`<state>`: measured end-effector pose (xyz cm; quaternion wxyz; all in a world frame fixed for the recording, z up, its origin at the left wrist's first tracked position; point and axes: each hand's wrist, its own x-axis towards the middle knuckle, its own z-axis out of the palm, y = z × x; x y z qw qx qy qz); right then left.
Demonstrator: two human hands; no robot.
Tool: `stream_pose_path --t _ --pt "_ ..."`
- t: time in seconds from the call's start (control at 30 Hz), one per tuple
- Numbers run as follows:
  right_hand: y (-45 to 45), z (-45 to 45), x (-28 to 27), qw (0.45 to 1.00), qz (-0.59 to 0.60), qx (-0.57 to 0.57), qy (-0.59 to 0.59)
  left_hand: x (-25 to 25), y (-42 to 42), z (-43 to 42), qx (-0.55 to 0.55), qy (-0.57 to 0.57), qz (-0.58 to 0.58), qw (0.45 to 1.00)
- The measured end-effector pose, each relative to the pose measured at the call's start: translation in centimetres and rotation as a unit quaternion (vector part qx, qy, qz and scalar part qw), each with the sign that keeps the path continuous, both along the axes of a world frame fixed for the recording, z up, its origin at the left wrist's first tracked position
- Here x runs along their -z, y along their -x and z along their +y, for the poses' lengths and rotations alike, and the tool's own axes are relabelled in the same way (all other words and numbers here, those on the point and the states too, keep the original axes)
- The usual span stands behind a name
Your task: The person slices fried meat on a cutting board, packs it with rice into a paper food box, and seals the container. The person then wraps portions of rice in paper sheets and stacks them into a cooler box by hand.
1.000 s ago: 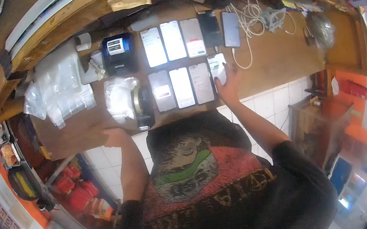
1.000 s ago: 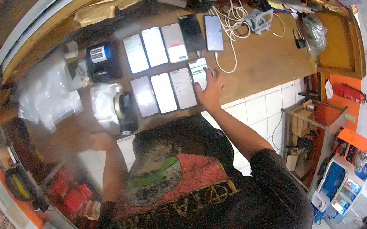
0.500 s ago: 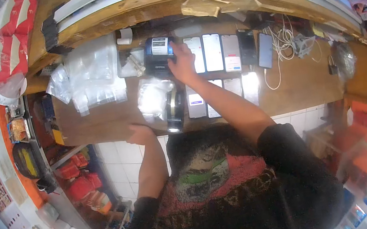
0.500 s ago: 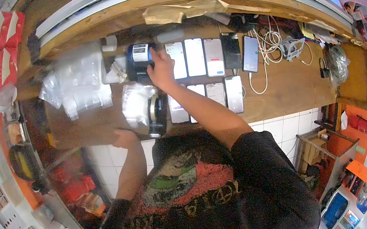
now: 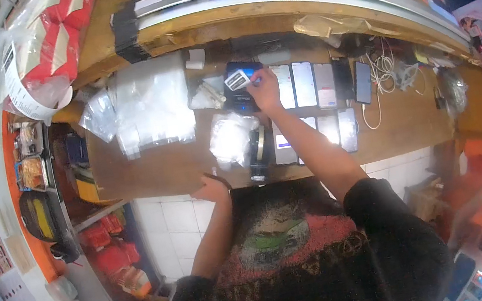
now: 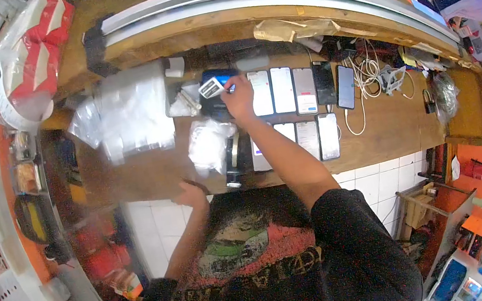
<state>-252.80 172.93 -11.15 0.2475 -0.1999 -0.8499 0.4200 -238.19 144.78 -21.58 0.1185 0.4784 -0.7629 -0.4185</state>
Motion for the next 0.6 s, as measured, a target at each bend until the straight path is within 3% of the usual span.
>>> stream_pose_path --t 0.03,0.07,0.13,0.2,0.23,0.3,0.33,0.4,0.5,0.6 --pt "0.3 0.1 -0.2 0.996 -0.009 -0.018 0.088 1.4 -1.4 -2.1 0.094 -0.021 0.045 0.994" --pt "0.6 0.3 -0.1 0.984 -0.017 -0.035 0.175 1.0 -2.5 -4.3 0.098 -0.025 0.049 0.994" --pt "1.6 0.8 2.1 0.984 0.055 -0.03 0.169 -0.1 -2.8 -8.6 0.233 -0.099 0.019 0.967" --pt "2.0 0.9 1.5 0.896 0.108 0.007 0.43 -1.2 -1.5 -11.8 0.103 -0.036 0.045 0.993" --pt "2.0 1.0 1.1 0.898 0.102 0.012 0.428 -1.8 -0.7 -13.5 0.107 -0.04 0.047 0.992" --pt "2.0 1.1 1.0 0.913 0.08 0.026 0.398 -3.2 0.7 -16.4 0.171 0.141 0.053 0.974" --pt "2.0 1.0 1.0 0.926 0.056 0.038 0.371 -3.9 1.3 -16.9 0.176 0.139 0.056 0.973" --pt "2.3 1.0 -0.7 0.924 0.03 0.02 0.381 -5.4 3.4 -16.8 0.275 0.25 0.067 0.926" --pt "2.8 0.7 -2.4 0.919 0.018 0.012 0.393 -6.5 5.2 -15.1 0.347 0.304 0.035 0.887" --pt "3.5 0.8 -2.7 0.931 0.023 0.033 0.364 -5.6 5.4 -15.3 0.35 0.322 0.073 0.877"
